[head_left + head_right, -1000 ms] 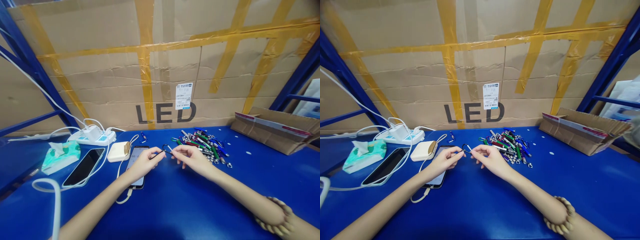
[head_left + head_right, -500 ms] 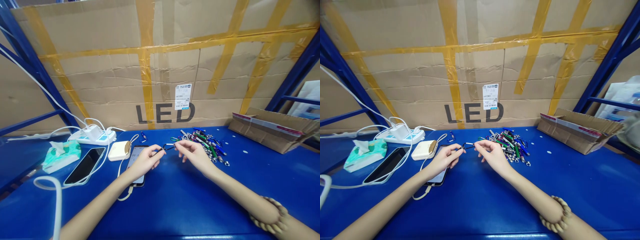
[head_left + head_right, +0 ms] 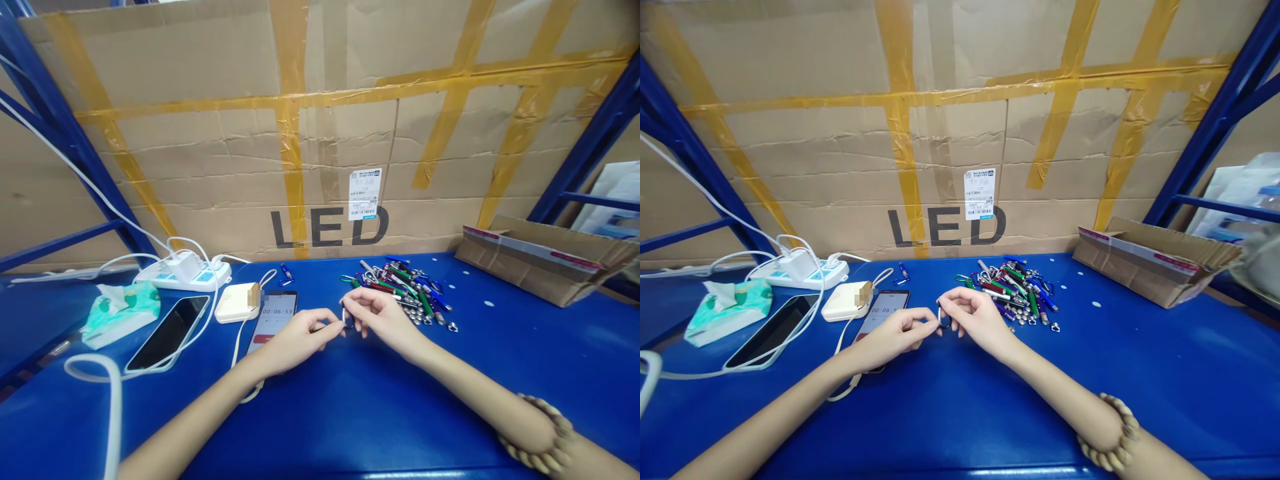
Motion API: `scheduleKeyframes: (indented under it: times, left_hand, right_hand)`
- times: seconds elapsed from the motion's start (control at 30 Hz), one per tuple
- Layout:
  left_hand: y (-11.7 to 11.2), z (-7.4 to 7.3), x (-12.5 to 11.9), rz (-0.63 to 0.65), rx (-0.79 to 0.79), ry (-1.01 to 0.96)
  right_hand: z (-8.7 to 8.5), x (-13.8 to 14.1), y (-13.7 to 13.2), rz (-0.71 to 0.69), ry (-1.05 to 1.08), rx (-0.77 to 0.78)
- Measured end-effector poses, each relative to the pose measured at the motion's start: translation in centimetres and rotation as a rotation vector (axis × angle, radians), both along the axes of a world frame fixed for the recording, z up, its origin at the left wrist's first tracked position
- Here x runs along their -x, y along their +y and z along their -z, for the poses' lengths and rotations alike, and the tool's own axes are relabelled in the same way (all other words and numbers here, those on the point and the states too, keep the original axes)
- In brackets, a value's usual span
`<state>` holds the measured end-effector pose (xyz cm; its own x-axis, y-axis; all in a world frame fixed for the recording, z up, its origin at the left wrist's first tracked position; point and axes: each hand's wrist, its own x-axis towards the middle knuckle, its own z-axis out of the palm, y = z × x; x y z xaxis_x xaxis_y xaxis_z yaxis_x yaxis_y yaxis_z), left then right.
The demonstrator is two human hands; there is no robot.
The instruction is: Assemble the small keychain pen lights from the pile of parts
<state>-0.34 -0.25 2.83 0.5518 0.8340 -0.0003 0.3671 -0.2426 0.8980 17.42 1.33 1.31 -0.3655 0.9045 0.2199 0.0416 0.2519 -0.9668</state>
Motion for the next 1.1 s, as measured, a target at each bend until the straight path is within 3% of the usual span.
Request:
scheduleKeyframes:
  times: [0.43, 0.7, 1.1]
  left_hand:
    - [-0.1, 0.8, -0.2, 0.017, 0.092, -0.062]
    - [-0.1, 1.2, -0.2, 0.029, 0.115, -0.108]
    - [0.5, 1.1, -0.2, -0.112, 0.085, -0.299]
  right_hand:
    - [0.2, 0.0, -0.3, -0.105, -0.145, -0.061]
    - [-0.3, 0.3, -0.8, -0.219, -0.116, 0.019]
    - [-0.7, 0.4, -0.7, -0.056, 0.144, 0.234]
